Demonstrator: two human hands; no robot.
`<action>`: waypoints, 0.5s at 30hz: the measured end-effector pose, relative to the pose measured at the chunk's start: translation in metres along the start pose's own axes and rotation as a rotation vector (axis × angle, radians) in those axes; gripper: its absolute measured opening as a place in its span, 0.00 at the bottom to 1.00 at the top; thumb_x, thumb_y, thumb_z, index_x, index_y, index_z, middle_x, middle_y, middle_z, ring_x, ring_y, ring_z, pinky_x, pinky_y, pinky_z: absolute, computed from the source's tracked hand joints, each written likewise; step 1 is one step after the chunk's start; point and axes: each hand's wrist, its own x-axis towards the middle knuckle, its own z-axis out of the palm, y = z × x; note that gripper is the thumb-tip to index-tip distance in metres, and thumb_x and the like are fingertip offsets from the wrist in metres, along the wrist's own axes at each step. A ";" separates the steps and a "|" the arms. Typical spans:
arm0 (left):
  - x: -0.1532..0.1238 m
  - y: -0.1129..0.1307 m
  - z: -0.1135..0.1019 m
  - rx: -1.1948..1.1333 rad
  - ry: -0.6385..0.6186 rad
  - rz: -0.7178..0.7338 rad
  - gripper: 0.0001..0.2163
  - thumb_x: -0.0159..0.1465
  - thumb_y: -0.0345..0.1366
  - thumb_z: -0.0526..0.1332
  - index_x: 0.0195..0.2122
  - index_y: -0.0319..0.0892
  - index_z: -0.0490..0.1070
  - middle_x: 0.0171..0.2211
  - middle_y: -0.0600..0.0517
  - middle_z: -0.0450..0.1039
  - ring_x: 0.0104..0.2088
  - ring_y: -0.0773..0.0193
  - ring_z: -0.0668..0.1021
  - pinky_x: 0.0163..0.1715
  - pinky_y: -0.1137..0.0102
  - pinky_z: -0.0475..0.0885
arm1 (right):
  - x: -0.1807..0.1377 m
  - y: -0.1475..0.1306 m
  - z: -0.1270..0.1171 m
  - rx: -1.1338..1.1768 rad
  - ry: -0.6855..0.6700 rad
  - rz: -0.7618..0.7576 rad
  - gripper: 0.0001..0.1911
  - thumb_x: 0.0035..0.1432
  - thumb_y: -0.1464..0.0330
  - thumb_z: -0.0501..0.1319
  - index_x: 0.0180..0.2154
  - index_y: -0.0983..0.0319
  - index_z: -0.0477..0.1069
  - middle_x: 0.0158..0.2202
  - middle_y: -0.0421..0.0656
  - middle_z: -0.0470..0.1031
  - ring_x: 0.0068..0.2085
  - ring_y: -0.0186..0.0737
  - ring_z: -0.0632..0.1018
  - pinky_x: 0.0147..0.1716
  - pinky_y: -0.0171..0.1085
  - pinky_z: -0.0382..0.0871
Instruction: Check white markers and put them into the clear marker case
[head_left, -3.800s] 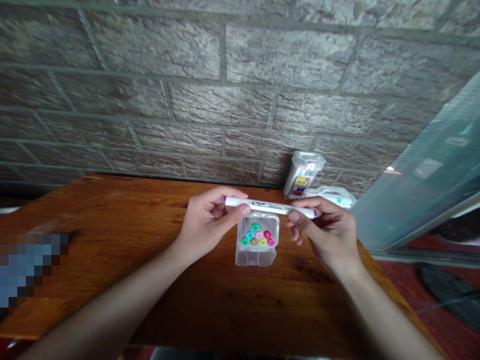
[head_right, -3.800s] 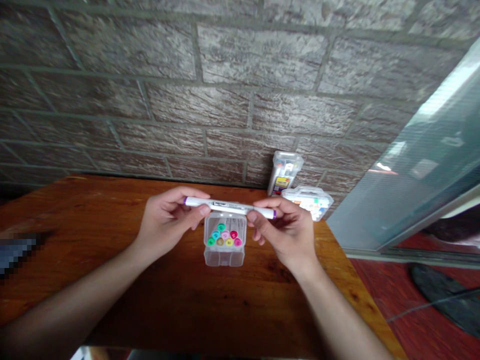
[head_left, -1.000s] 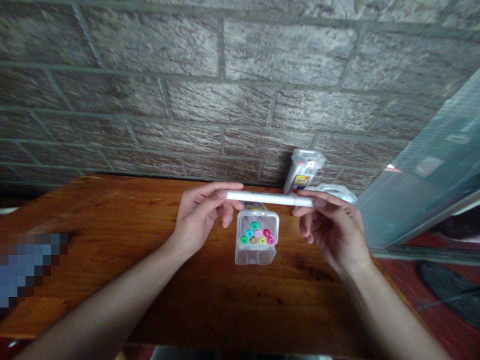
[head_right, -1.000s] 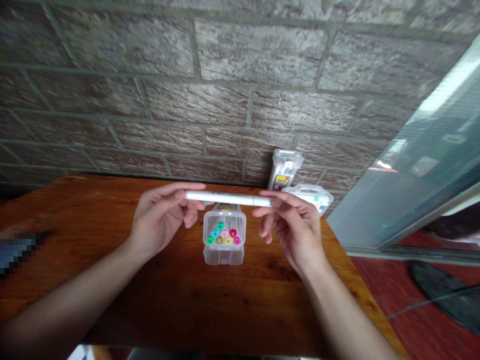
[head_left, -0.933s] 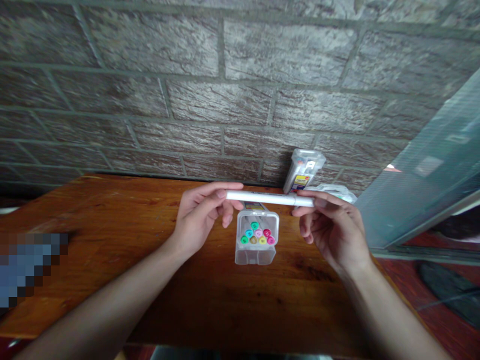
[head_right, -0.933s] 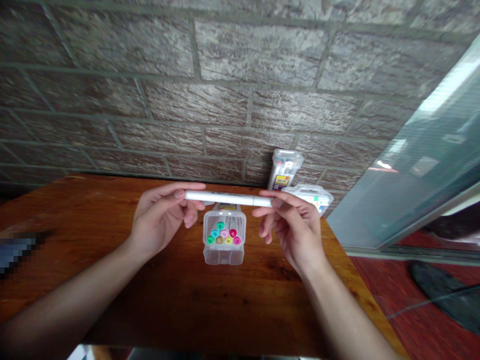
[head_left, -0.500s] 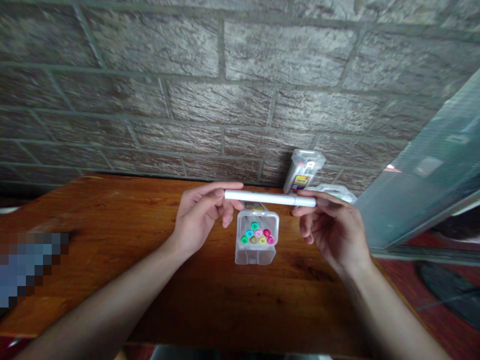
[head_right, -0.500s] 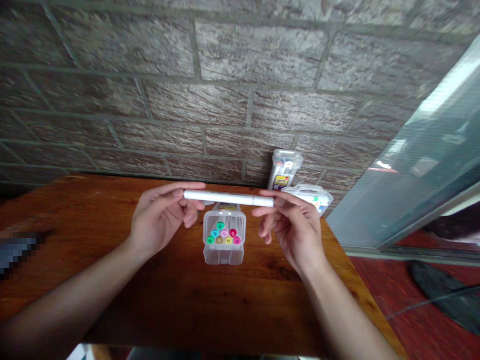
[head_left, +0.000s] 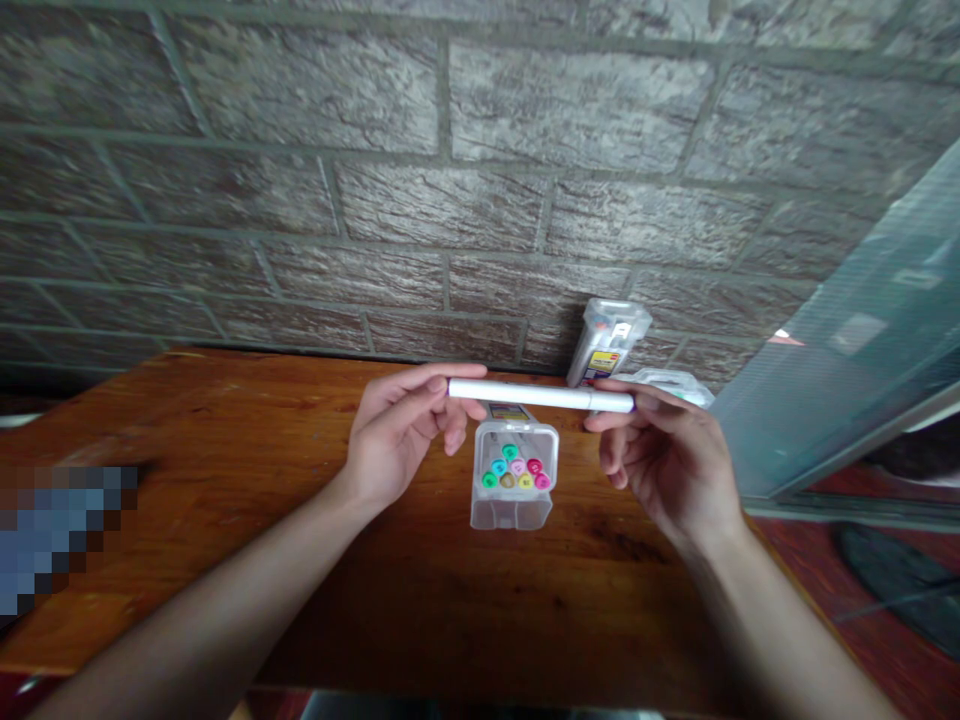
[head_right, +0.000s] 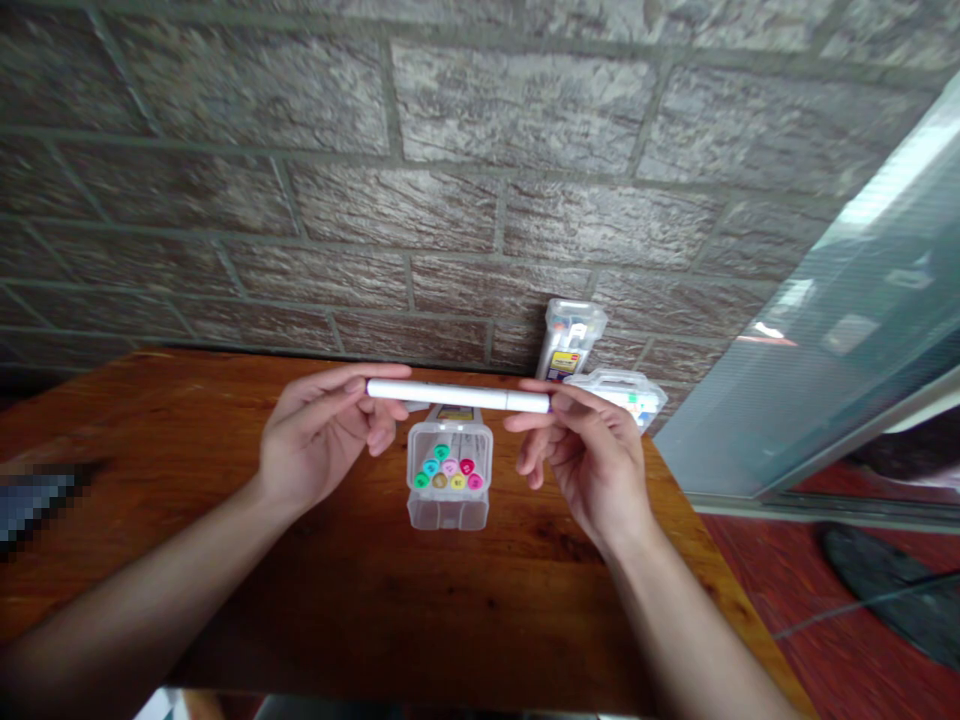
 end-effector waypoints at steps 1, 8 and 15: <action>0.000 0.000 0.000 0.001 0.002 0.003 0.12 0.66 0.37 0.68 0.48 0.38 0.87 0.31 0.42 0.85 0.21 0.67 0.74 0.21 0.71 0.69 | 0.000 0.000 0.000 0.006 0.003 0.001 0.11 0.58 0.63 0.70 0.40 0.61 0.87 0.29 0.47 0.88 0.16 0.37 0.77 0.11 0.32 0.70; 0.001 -0.001 0.002 0.048 0.045 0.048 0.11 0.66 0.38 0.69 0.46 0.39 0.87 0.29 0.46 0.83 0.21 0.68 0.73 0.20 0.72 0.68 | -0.001 0.004 0.001 -0.035 0.030 -0.065 0.09 0.59 0.63 0.72 0.40 0.60 0.87 0.31 0.47 0.88 0.20 0.35 0.78 0.14 0.31 0.73; 0.003 -0.006 -0.001 0.111 0.026 0.087 0.08 0.68 0.37 0.70 0.45 0.43 0.87 0.28 0.50 0.81 0.20 0.71 0.73 0.19 0.74 0.69 | -0.001 0.008 0.000 -0.073 0.025 -0.119 0.10 0.56 0.63 0.77 0.41 0.58 0.88 0.30 0.44 0.87 0.20 0.33 0.79 0.16 0.29 0.73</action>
